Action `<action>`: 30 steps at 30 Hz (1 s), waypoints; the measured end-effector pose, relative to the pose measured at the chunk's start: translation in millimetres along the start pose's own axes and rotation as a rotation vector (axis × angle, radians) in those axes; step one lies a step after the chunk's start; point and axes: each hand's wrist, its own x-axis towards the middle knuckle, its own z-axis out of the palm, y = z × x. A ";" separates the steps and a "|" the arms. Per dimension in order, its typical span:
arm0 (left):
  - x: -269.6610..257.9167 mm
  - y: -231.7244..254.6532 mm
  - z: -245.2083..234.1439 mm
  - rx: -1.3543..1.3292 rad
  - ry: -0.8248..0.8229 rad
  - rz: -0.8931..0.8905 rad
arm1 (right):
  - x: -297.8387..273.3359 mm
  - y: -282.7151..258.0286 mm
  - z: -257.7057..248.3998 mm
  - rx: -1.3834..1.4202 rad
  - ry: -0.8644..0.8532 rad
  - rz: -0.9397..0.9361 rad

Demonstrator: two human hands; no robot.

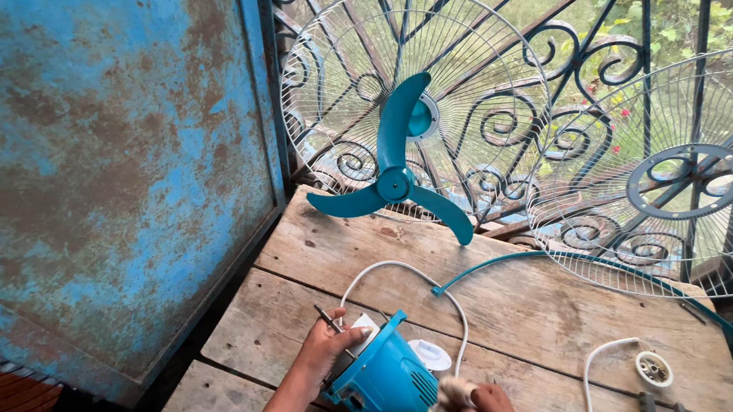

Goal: The person disassembles a small blue fan motor housing using a screwdriver, removes the cover, and wipes the internal components with a cloth. The person then reassembles the housing and continues to adjust the internal parts.

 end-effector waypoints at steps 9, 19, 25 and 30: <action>-4.8 -21.1 -22.1 -0.354 -0.107 0.094 | -36.3 50.0 3.8 -0.129 -0.196 0.623; -19.3 -50.2 -48.7 -0.721 -0.343 0.179 | 27.9 -72.4 8.8 0.411 -0.298 0.555; -34.9 -55.7 -48.7 -0.723 -0.353 0.093 | 40.8 -131.1 18.6 0.542 -0.471 0.450; -40.0 -54.8 -39.4 -0.699 -0.347 0.040 | 40.5 -160.7 17.9 0.633 -0.478 0.490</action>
